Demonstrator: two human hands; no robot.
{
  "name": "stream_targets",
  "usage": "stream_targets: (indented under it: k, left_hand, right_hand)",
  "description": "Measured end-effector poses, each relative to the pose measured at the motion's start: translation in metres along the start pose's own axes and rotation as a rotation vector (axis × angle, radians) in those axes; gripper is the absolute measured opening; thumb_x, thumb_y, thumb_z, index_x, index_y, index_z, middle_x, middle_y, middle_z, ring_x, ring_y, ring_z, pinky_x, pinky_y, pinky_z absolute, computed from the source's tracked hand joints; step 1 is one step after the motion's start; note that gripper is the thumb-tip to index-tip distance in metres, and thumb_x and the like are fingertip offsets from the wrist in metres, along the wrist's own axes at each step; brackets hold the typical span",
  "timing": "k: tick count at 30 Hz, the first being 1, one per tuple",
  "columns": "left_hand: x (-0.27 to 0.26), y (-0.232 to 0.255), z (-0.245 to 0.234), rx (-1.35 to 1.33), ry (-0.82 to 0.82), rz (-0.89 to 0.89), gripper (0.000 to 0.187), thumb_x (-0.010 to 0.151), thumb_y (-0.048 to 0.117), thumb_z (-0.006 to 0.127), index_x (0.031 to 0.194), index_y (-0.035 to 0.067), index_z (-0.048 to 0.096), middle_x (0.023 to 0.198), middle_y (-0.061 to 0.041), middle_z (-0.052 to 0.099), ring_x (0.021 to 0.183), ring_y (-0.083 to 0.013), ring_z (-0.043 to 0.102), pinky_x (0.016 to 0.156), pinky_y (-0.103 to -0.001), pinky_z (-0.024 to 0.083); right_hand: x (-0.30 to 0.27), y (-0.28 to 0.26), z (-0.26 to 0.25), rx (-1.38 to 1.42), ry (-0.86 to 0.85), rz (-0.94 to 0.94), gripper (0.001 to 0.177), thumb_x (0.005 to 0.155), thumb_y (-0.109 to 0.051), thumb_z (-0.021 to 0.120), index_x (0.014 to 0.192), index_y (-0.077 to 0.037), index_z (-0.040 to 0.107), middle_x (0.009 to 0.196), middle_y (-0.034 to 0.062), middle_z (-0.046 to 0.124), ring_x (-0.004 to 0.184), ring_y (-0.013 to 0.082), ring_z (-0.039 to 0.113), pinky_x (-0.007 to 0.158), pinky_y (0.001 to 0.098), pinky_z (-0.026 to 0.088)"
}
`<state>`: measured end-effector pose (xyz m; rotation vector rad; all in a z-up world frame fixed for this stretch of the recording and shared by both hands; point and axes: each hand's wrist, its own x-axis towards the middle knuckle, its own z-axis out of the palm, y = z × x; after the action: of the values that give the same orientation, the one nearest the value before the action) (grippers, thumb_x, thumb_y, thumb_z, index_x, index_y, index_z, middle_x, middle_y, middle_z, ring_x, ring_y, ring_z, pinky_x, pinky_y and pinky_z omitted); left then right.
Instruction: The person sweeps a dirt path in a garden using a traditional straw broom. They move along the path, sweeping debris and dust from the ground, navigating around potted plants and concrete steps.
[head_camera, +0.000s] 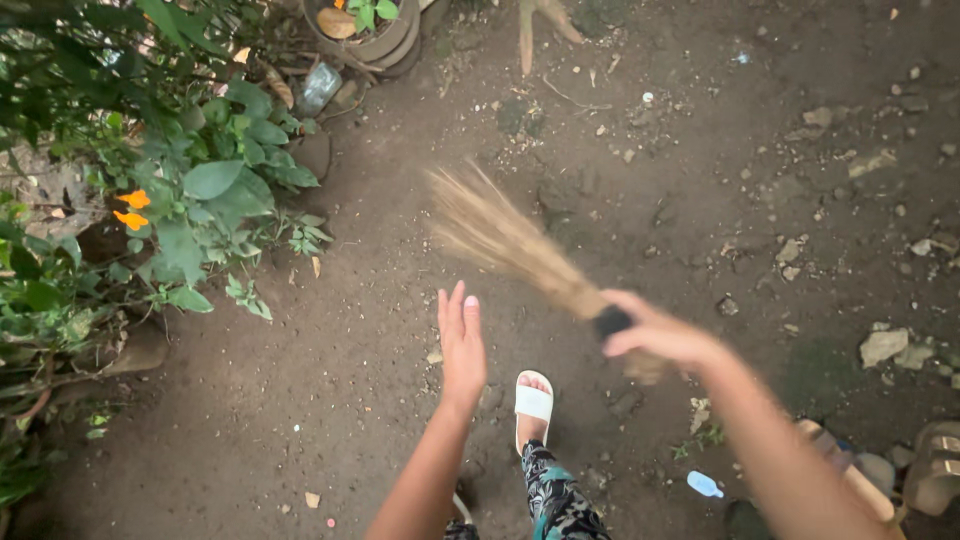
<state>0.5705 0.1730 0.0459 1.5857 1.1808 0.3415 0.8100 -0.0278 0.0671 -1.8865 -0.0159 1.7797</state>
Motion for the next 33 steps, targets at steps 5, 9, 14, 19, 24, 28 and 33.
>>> stream_targets:
  k: [5,9,14,19,24,28,33]
  left_hand:
    - [0.001,-0.012,-0.019,0.026,0.065,-0.065,0.056,0.106,0.042,0.038,0.153,0.010,0.043,0.167,-0.021,0.020,0.156,-0.0345,0.019,0.123,-0.042,0.018]
    - [0.005,-0.019,-0.025,0.030,0.102,-0.083,0.056,0.107,0.042,0.038,0.153,0.010,0.043,0.167,-0.021,0.021,0.155,-0.0346,0.020,0.123,-0.042,0.018]
    - [0.009,-0.030,-0.023,-0.016,0.135,-0.084,0.055,0.107,0.040,0.041,0.152,0.009,0.044,0.167,-0.023,0.021,0.155,-0.0355,0.020,0.124,-0.042,0.018]
    - [0.005,-0.037,-0.026,-0.012,0.145,-0.099,0.055,0.107,0.040,0.041,0.152,0.010,0.045,0.167,-0.023,0.021,0.155,-0.0356,0.021,0.124,-0.042,0.018]
    - [0.001,-0.039,-0.040,-0.024,0.182,-0.139,0.055,0.106,0.040,0.041,0.152,0.011,0.046,0.167,-0.022,0.021,0.155,-0.0355,0.021,0.123,-0.041,0.018]
    - [0.003,-0.040,-0.050,-0.025,0.231,-0.116,0.055,0.106,0.040,0.041,0.152,0.010,0.046,0.167,-0.023,0.022,0.155,-0.0354,0.022,0.122,-0.041,0.020]
    - [0.002,-0.044,-0.047,0.000,0.243,-0.125,0.054,0.107,0.040,0.041,0.152,0.010,0.046,0.166,-0.024,0.023,0.154,-0.0359,0.022,0.123,-0.041,0.020]
  right_hand:
    - [0.029,-0.035,-0.046,-0.198,0.301,-0.496,0.097,0.065,-0.016,0.078,0.154,-0.010,0.038,0.114,0.0153,0.065,0.086,0.0228,0.068,0.071,0.0373,0.057]
    - [0.128,-0.073,-0.007,-0.315,0.567,-0.225,0.088,0.064,-0.021,0.082,0.142,-0.002,0.044,0.108,0.0201,0.068,0.083,0.0305,0.070,0.072,0.0447,0.060]
    - [0.146,-0.077,0.068,-0.619,0.069,-0.200,0.089,0.062,-0.021,0.082,0.141,-0.006,0.045,0.105,0.0170,0.069,0.089,0.0308,0.070,0.077,0.0435,0.059]
    - [0.090,-0.076,0.000,-0.492,-0.132,-0.560,0.095,0.062,-0.020,0.082,0.149,-0.011,0.044,0.133,0.0066,0.055,0.120,0.0186,0.054,0.097,0.0317,0.047]
    - [0.102,-0.102,-0.030,-0.422,0.197,-0.580,0.084,0.062,-0.016,0.078,0.142,-0.006,0.052,0.121,0.0130,0.063,0.110,0.0245,0.061,0.093,0.0366,0.052]
    - [0.198,-0.138,0.026,-0.202,0.514,-0.521,0.089,0.066,-0.014,0.085,0.140,-0.005,0.035,0.113,0.0179,0.064,0.096,0.0296,0.067,0.078,0.0458,0.060]
    - [0.235,-0.113,0.123,-0.447,0.021,-0.048,0.091,0.071,-0.015,0.079,0.144,-0.012,0.025,0.088,0.0228,0.065,0.059,0.0335,0.065,0.050,0.0554,0.057]
